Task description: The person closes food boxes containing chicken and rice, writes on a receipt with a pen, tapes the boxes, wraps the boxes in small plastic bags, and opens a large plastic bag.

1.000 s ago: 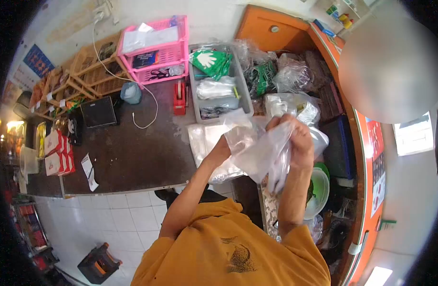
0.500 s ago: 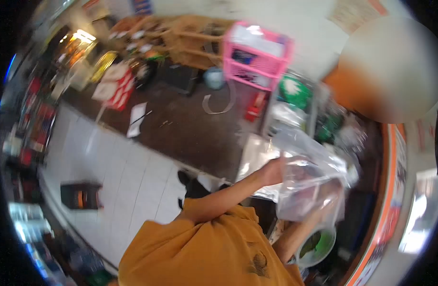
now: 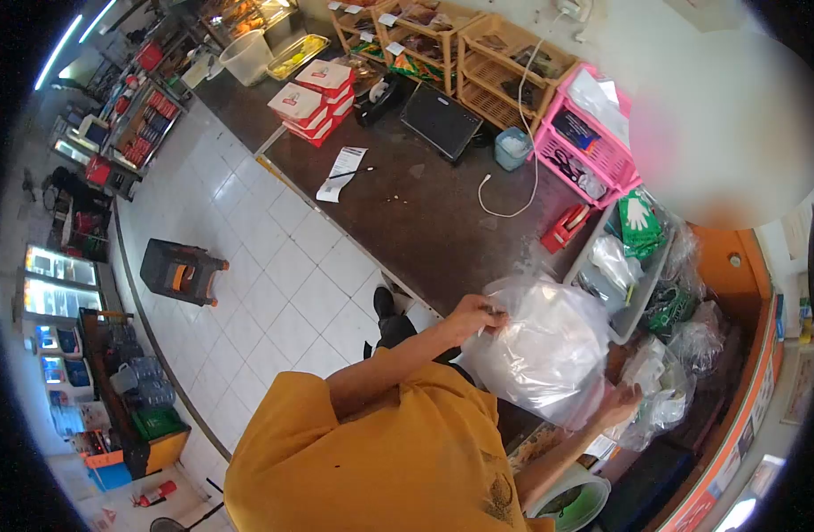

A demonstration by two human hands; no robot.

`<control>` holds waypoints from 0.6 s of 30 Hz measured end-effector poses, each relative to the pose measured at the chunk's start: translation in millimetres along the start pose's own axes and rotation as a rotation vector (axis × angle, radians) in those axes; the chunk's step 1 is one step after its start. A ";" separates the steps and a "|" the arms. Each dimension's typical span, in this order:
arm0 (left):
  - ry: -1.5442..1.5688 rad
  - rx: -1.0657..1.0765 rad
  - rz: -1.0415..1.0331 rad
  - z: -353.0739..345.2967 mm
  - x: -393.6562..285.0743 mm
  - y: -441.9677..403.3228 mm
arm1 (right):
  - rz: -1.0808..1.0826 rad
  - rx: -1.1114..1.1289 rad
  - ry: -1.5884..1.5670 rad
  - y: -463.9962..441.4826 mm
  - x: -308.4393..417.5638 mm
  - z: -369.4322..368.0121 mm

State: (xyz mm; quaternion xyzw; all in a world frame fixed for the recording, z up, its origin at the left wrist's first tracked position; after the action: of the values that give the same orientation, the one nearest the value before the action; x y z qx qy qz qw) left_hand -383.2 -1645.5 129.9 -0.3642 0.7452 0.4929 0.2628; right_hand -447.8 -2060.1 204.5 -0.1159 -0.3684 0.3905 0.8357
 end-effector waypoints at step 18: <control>-0.497 -0.666 -0.611 278.8 -133.4 62.5 | 0.328 0.450 -0.161 91.8 235.4 -56.4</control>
State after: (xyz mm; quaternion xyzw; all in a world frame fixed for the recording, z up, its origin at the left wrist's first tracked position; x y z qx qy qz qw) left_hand -344.6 -1333.9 159.2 -0.5010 0.3224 0.6760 0.4337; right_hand -360.4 -1819.7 244.5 0.0456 -0.3140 0.6004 0.7341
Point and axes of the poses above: each hand's wrist, its own y-axis away from the middle knuckle, its own z-axis out of the back of the hand, x = y × z, the point moved 5 cm from there along -y, towards the middle knuckle, and after that the axes turned 6 degrees about -x, right-handed, at the moved point
